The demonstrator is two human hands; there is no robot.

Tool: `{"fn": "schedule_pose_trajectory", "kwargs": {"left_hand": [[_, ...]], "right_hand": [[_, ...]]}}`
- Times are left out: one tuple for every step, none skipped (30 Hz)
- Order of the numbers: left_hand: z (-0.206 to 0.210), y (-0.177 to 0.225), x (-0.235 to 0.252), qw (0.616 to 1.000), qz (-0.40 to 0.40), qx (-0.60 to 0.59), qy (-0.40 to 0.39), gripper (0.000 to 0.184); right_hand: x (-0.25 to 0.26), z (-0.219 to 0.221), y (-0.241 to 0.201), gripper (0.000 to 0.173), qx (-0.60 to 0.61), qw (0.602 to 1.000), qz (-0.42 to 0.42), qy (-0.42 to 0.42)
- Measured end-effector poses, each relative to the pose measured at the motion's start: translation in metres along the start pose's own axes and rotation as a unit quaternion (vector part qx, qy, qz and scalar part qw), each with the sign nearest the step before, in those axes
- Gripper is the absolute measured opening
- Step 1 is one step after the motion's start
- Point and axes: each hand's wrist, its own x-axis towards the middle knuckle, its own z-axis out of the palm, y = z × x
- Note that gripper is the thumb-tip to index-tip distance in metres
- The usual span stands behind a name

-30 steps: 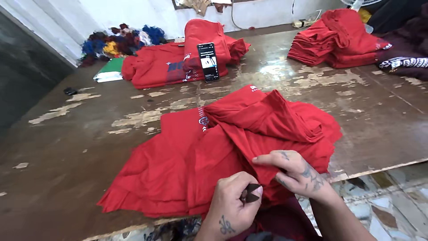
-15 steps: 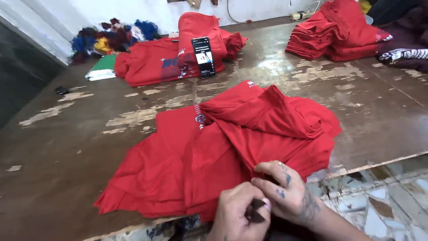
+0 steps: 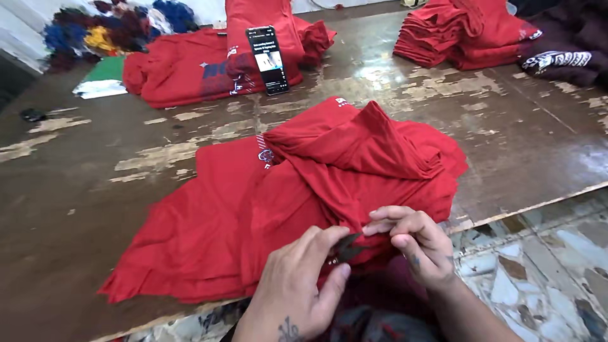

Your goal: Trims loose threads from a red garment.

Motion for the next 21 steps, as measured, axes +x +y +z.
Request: {"fn": "schedule_pose_trajectory", "kwargs": {"left_hand": [[0.000,-0.003,0.001,1.000,-0.004,-0.007,0.019,0.039],[-0.001,-0.005,0.002,0.999,-0.007,-0.025,0.032,0.038],[-0.001,-0.008,0.002,0.998,-0.015,-0.047,0.044,0.039],[-0.001,-0.012,0.002,0.995,-0.027,-0.071,0.059,0.040],[0.001,-0.015,0.001,0.992,-0.042,-0.095,0.076,0.041],[0.003,-0.019,0.000,0.986,-0.055,-0.122,0.094,0.041],[0.005,-0.023,0.000,0.980,-0.065,-0.149,0.111,0.041],[0.008,-0.026,0.000,0.975,-0.074,-0.170,0.124,0.039],[0.009,-0.028,0.000,0.971,-0.082,-0.181,0.130,0.037],[0.011,-0.027,0.000,0.970,-0.090,-0.182,0.135,0.032],[0.012,-0.026,-0.001,0.970,-0.096,-0.178,0.136,0.026],[0.013,-0.025,0.000,0.971,-0.102,-0.172,0.134,0.023],[0.013,-0.023,0.001,0.971,-0.107,-0.168,0.129,0.023],[0.013,-0.021,0.002,0.972,-0.111,-0.167,0.121,0.027],[0.013,-0.019,0.004,0.974,-0.111,-0.165,0.111,0.031],[0.013,-0.017,0.005,0.976,-0.111,-0.162,0.097,0.034],[0.013,-0.016,0.005,0.978,-0.107,-0.158,0.081,0.036],[0.015,-0.014,0.007,0.980,-0.101,-0.156,0.067,0.037],[0.018,-0.013,0.008,0.982,-0.090,-0.157,0.058,0.037],[0.021,-0.012,0.010,0.983,-0.074,-0.160,0.052,0.034],[0.023,-0.012,0.011,0.984,-0.058,-0.163,0.046,0.029]], "right_hand": [[0.001,0.000,-0.002,0.032,-0.003,1.000,0.007,-0.002],[0.003,0.001,-0.005,0.037,-0.011,1.000,0.016,-0.001],[0.007,0.002,-0.009,0.045,-0.023,0.999,0.026,0.003],[0.007,0.001,-0.010,0.051,-0.035,0.999,0.022,-0.003],[0.004,0.000,-0.008,0.055,-0.043,0.999,0.004,-0.015],[0.001,-0.001,-0.006,0.055,-0.060,0.998,-0.019,-0.032],[0.001,0.001,-0.004,0.054,-0.079,0.995,-0.032,-0.043],[0.003,0.004,-0.004,0.052,-0.104,0.992,-0.036,-0.054],[0.006,0.009,-0.005,0.049,-0.136,0.988,-0.035,-0.069],[0.010,0.015,-0.005,0.045,-0.169,0.982,-0.034,-0.080],[0.013,0.020,-0.004,0.036,-0.193,0.977,-0.034,-0.083],[0.016,0.023,-0.003,0.029,-0.202,0.975,-0.032,-0.083],[0.020,0.024,-0.003,0.025,-0.194,0.977,-0.023,-0.081],[0.024,0.023,-0.004,0.024,-0.175,0.981,-0.006,-0.081],[0.027,0.022,-0.007,0.025,-0.152,0.985,0.014,-0.078],[0.029,0.021,-0.008,0.027,-0.135,0.987,0.033,-0.078],[0.029,0.020,-0.009,0.028,-0.122,0.989,0.040,-0.075],[0.026,0.019,-0.007,0.028,-0.111,0.990,0.033,-0.075],[0.023,0.017,-0.004,0.027,-0.105,0.991,0.022,-0.082],[0.022,0.016,-0.002,0.028,-0.099,0.992,0.010,-0.084],[0.022,0.015,-0.002,0.029,-0.098,0.991,0.002,-0.090]]}}
